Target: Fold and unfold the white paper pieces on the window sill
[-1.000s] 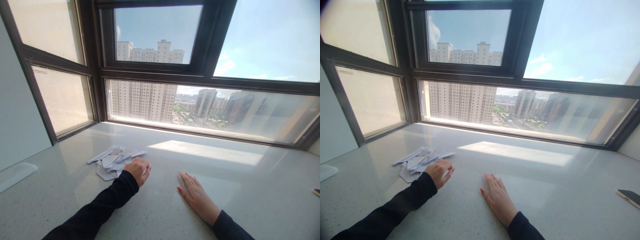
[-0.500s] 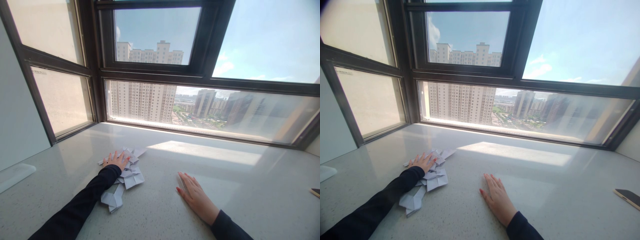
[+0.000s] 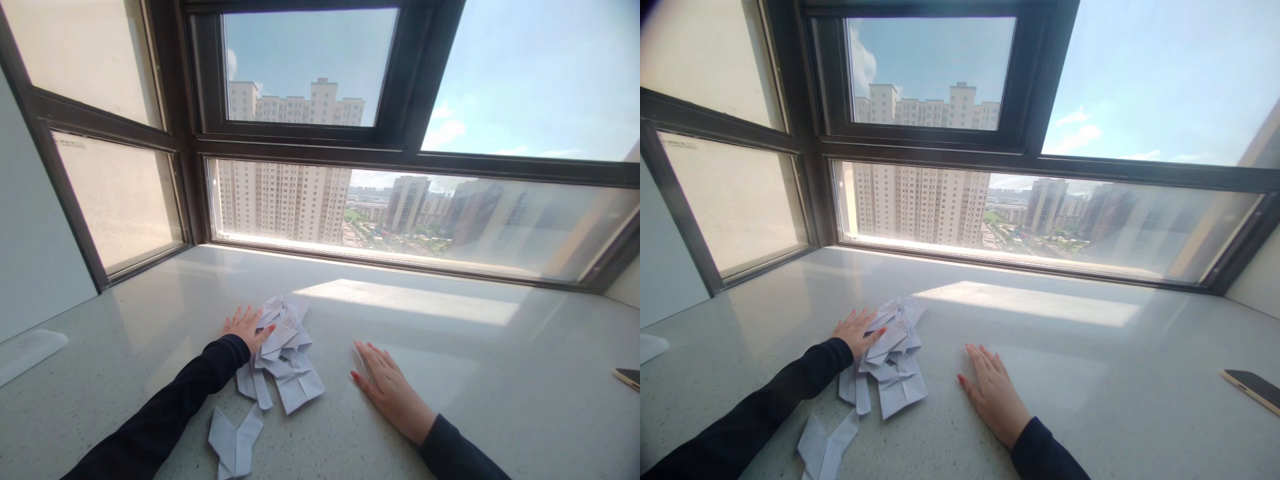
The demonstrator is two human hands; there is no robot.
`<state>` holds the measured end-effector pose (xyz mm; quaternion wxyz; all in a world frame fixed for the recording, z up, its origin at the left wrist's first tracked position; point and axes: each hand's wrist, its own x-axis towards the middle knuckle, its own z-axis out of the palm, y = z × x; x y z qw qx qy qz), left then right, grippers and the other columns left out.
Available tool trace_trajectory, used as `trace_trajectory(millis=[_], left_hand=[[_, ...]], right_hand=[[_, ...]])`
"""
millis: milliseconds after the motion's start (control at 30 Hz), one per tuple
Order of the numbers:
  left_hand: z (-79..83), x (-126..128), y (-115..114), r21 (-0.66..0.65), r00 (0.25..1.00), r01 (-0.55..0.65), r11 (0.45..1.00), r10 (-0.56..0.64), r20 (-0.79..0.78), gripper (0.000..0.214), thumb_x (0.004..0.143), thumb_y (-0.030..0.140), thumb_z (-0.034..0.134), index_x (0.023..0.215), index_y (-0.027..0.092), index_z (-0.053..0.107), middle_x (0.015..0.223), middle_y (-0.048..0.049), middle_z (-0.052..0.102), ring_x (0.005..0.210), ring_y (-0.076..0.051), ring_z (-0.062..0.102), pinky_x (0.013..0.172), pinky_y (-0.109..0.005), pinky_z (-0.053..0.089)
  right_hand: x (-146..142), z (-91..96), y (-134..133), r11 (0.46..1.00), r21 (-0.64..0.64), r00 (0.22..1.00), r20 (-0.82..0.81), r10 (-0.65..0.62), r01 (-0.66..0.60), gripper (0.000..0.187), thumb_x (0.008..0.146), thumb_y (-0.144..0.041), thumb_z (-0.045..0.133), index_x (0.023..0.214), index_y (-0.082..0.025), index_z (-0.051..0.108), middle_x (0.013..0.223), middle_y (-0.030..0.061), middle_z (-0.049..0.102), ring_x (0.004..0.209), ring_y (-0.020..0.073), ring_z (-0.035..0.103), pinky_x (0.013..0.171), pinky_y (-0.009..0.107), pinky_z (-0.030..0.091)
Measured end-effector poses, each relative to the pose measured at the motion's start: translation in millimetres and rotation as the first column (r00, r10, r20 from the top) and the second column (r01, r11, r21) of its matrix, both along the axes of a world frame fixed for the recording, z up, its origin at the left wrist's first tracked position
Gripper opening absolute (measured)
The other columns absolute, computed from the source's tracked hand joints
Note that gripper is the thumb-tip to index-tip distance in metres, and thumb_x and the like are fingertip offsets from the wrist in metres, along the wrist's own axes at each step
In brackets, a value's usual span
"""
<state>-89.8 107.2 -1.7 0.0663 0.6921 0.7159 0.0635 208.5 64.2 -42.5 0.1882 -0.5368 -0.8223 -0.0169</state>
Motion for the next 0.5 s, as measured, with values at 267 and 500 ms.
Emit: trace_trajectory(millis=[267,500], left_hand=[[-20.1,34.0,-15.6,0.036,0.986,0.141,0.989,-0.143,0.085,0.066,0.078,0.055,0.024,0.127,0.012,0.031,0.136,-0.0165,0.025,0.125,-0.030,0.017,0.098,-0.047,0.019],[-20.9,59.1,-27.6,0.158,0.866,0.385,0.909,-0.415,0.278,0.065,0.080,0.053,0.026,0.127,0.008,0.030,0.136,-0.0199,0.022,0.124,-0.026,0.022,0.099,-0.040,0.025]], right_hand=[[-3.1,10.0,-2.7,0.998,0.052,0.992,-0.122,0.042,-0.035,0.045,0.083,-0.045,0.033,0.118,-0.020,0.045,0.116,0.0100,0.054,0.111,0.0232,0.045,0.094,0.044,0.034],[-21.8,41.7,-27.1,0.946,0.095,0.947,-0.064,0.316,-0.309,0.066,0.073,-0.054,0.045,0.129,-0.021,0.030,0.132,0.0084,0.037,0.123,0.0249,0.027,0.100,0.042,0.024]])
